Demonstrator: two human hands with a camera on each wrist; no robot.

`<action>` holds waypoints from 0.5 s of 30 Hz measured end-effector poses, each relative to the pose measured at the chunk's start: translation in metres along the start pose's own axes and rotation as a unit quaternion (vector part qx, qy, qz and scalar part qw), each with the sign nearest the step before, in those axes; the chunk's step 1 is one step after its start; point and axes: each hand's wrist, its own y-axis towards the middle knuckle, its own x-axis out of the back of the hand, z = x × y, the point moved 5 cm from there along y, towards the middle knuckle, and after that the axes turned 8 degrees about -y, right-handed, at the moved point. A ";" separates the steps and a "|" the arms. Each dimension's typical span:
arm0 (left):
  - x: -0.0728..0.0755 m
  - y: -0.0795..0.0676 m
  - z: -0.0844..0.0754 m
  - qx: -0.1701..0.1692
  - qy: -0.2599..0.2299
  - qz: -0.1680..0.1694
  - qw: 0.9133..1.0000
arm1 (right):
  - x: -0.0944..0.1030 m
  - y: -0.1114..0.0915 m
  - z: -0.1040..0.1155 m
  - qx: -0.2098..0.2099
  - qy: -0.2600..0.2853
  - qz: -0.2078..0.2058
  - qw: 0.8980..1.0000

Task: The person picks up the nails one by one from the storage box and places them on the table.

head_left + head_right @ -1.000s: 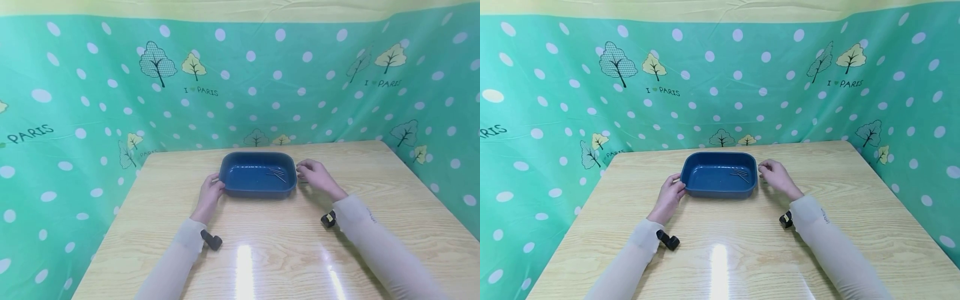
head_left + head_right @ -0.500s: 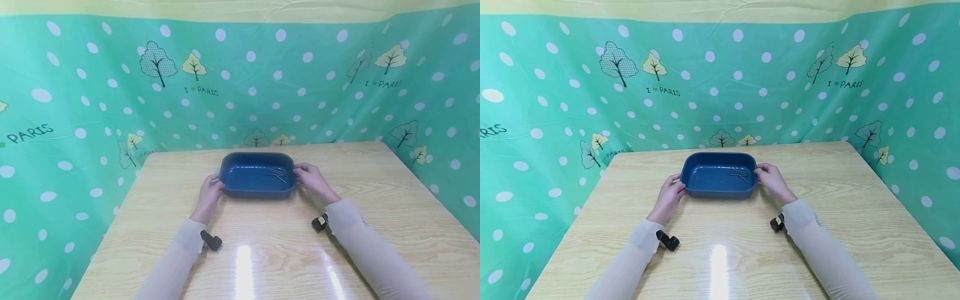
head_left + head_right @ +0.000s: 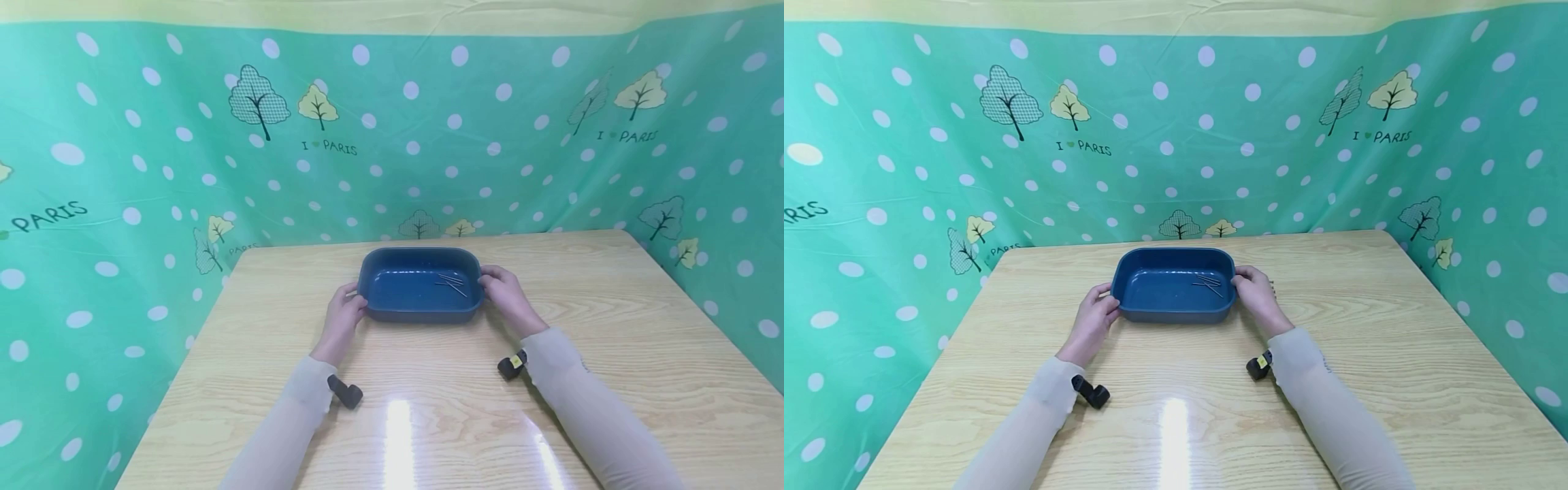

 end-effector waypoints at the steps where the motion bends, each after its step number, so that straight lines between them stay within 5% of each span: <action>1: 0.000 0.000 0.000 0.000 0.001 -0.002 1.000 | 0.000 0.000 0.000 -0.002 0.000 -0.002 1.000; 15: 0.000 -0.001 -0.001 0.000 0.021 -0.018 1.000 | -0.002 0.001 -0.003 -0.015 -0.005 -0.009 1.000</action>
